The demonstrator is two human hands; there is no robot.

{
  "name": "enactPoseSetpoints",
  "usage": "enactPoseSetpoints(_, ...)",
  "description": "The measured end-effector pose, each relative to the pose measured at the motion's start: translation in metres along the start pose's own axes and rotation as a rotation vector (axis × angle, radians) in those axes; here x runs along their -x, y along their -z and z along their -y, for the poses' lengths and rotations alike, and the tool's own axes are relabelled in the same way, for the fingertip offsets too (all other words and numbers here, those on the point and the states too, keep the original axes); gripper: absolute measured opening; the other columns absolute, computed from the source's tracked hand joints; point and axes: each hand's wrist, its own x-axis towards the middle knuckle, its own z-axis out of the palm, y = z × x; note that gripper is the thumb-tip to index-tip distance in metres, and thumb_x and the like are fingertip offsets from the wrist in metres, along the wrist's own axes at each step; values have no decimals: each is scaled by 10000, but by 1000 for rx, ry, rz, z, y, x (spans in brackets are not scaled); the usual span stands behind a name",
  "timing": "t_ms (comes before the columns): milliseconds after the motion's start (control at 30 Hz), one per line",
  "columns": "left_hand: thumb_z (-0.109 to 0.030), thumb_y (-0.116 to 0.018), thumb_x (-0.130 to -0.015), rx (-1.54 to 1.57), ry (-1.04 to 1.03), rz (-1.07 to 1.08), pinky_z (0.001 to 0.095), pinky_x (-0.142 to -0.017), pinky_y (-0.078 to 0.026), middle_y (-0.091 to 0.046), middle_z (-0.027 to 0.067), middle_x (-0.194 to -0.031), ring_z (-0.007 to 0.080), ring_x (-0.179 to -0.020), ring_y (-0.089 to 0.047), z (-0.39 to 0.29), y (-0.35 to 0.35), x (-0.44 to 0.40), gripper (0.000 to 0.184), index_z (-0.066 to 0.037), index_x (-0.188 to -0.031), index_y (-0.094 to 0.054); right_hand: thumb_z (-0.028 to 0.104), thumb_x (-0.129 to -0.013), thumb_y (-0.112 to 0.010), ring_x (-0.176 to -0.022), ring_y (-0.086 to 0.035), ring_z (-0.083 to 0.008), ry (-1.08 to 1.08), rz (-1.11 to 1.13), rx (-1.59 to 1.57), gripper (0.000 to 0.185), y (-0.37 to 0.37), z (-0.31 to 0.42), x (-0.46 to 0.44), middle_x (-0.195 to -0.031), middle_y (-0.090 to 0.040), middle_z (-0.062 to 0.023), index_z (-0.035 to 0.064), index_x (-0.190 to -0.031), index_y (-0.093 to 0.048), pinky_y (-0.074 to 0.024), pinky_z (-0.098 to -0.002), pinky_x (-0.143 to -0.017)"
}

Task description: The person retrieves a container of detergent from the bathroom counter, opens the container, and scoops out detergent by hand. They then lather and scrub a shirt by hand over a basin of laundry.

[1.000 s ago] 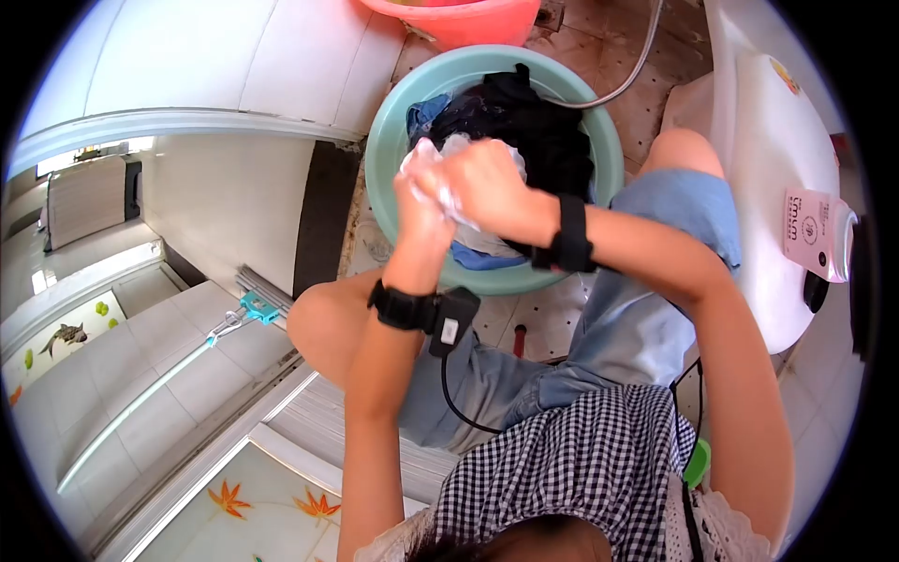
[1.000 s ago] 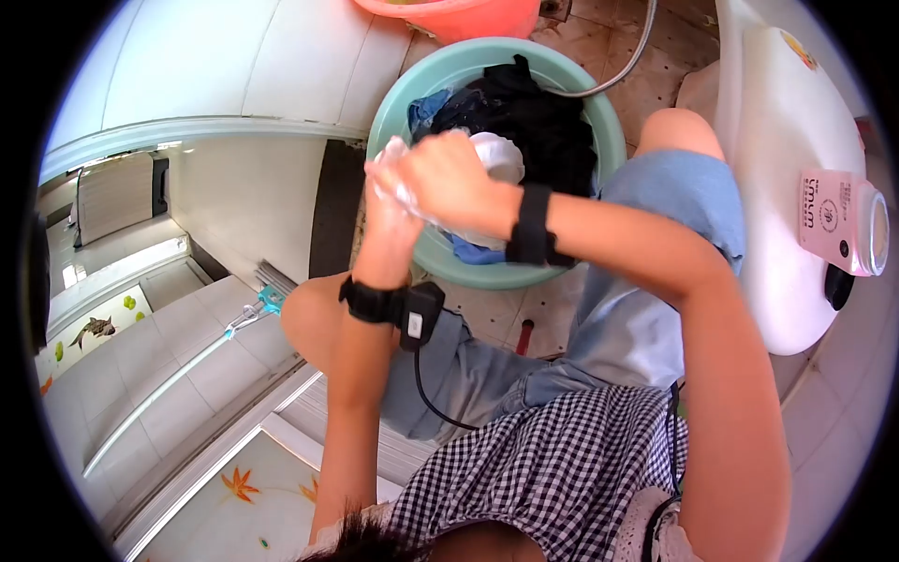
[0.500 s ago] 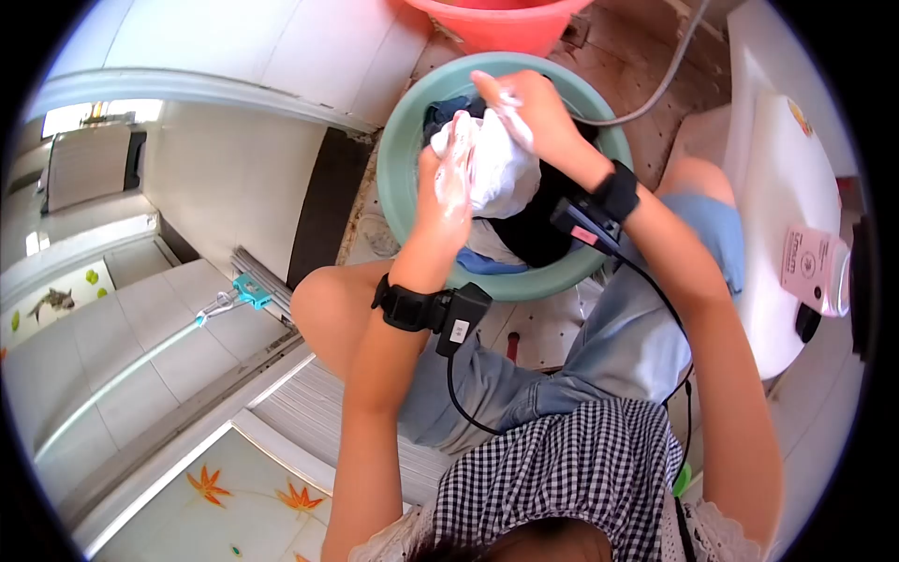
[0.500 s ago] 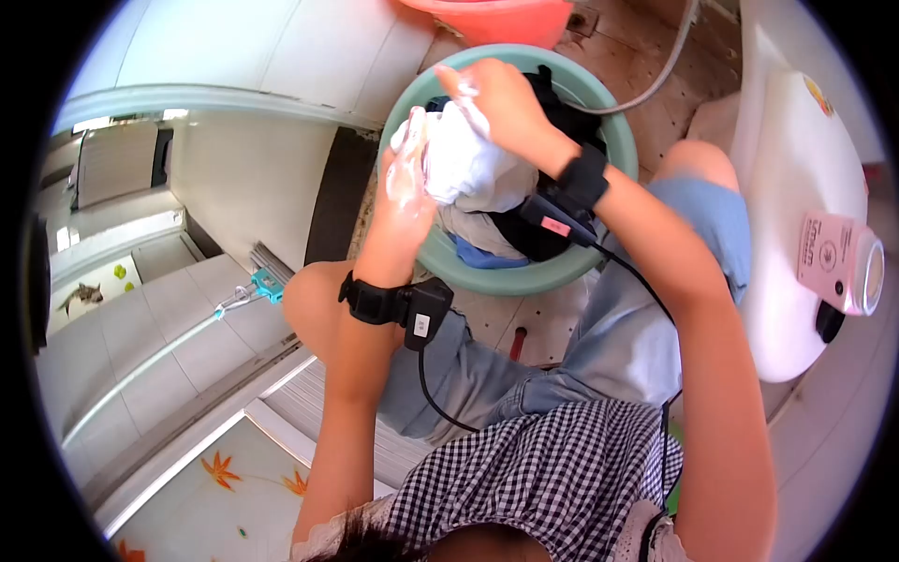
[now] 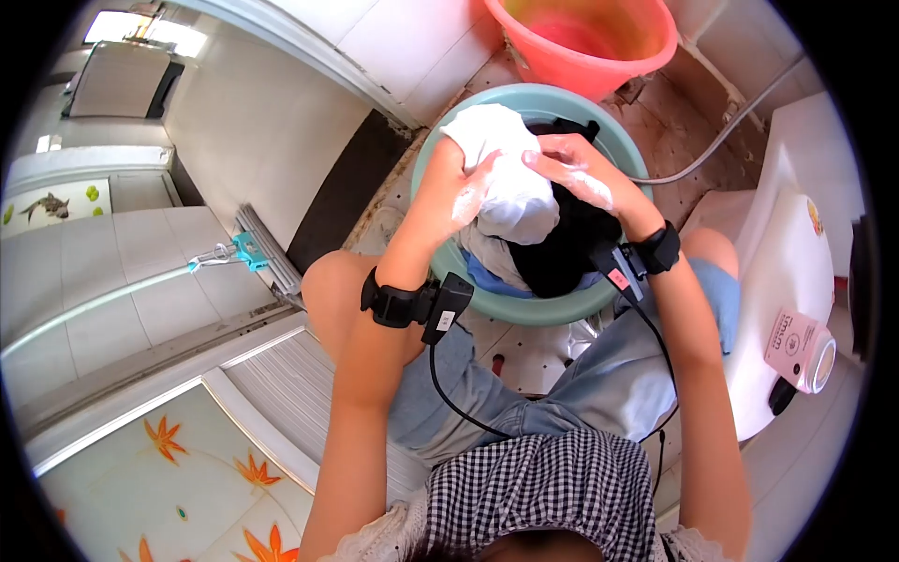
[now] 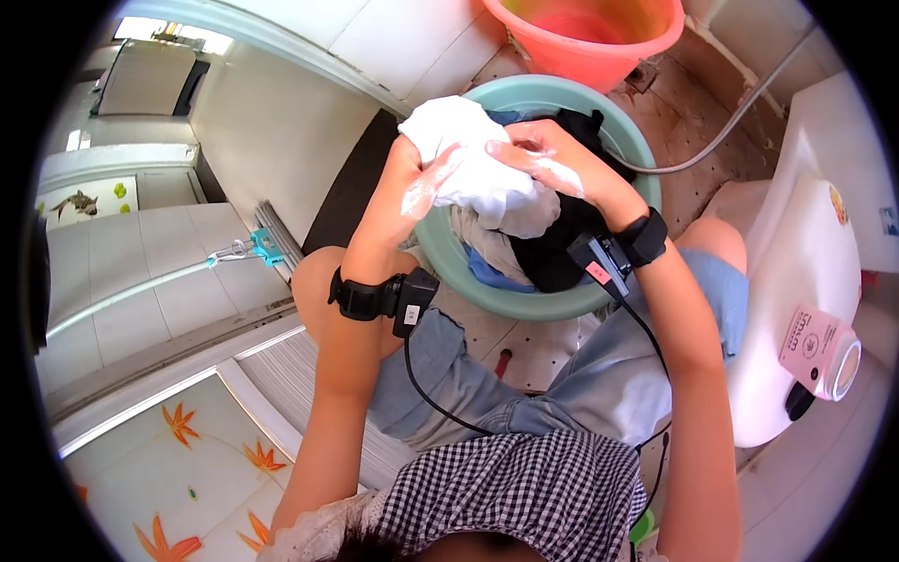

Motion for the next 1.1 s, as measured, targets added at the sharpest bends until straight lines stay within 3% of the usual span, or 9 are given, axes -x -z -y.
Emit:
enactPoseSetpoints(167,-28,-546,-784,95,87,108,245,-795,-408,-503,52,-1059,106,-924,-482,1,4,4,450,13,-1200,-378,190,-794,-606,-639,-387,-46,-6,-167,-3,174,4,1,3,-722,-472,32,46,-798,-509,-330,-190,-549)
enactPoseSetpoints(333,11,-527,-745,161,-92,56,245,-786,-412,-464,58,-1131,101,-919,-487,16,-2,3,570,-4,-1267,-300,234,-800,-598,-779,-521,-82,181,-349,-108,212,7,3,-1,-797,-549,-1,49,-859,-514,-416,-204,-664)
enactPoseSetpoints(433,26,-532,-718,430,150,49,229,-761,-409,-443,47,-1177,81,-896,-481,12,-7,10,637,-31,-1298,-274,457,-838,-483,-859,-544,-128,-371,-389,-244,420,4,19,9,-915,-576,-23,72,-1000,-532,-421,-271,-755)
enactPoseSetpoints(533,32,-521,-717,694,162,146,213,-742,-400,-434,22,-1197,63,-869,-472,13,-15,13,660,-48,-1316,-255,518,-823,-470,-983,-511,-159,-351,-156,-517,565,-17,21,12,-1044,-558,-64,47,-1135,-486,-408,-357,-824)
enactPoseSetpoints(700,5,-480,-799,815,172,91,237,-812,-399,-424,24,-1226,101,-983,-481,24,-31,17,555,-48,-1310,-268,209,-826,-582,-829,-508,-78,-33,-73,-265,282,-18,0,9,-908,-583,-23,-25,-984,-564,-404,-227,-771)
enactPoseSetpoints(800,-46,-488,-833,810,213,-22,255,-831,-405,-480,37,-1166,120,-1003,-493,27,-29,14,425,-28,-1241,-372,215,-835,-570,-822,-501,-78,-11,-132,-307,289,-23,1,9,-898,-577,-16,-22,-999,-559,-404,-228,-760)
enactPoseSetpoints(900,-112,-497,-860,405,103,-343,253,-757,-441,-584,41,-918,117,-846,-552,25,-17,6,201,10,-1013,-537,230,-854,-540,-781,-481,-60,-24,-228,-322,296,-24,0,6,-875,-567,10,-15,-1019,-555,-396,-207,-719)
enactPoseSetpoints(1067,-178,-577,-822,275,32,-421,203,-693,-421,-576,20,-803,78,-746,-519,20,-6,-1,223,21,-923,-566,241,-888,-471,-696,-445,-41,-5,-341,-396,304,-28,7,4,-828,-554,40,-2,-1055,-544,-352,-180,-614)
enactPoseSetpoints(1100,-176,-628,-775,281,51,-300,225,-691,-433,-585,21,-803,80,-734,-523,19,-8,0,241,20,-903,-569,241,-888,-471,-696,-445,-41,-4,-338,-396,304,-30,11,5,-828,-554,40,-2,-1055,-544,-352,-180,-614)
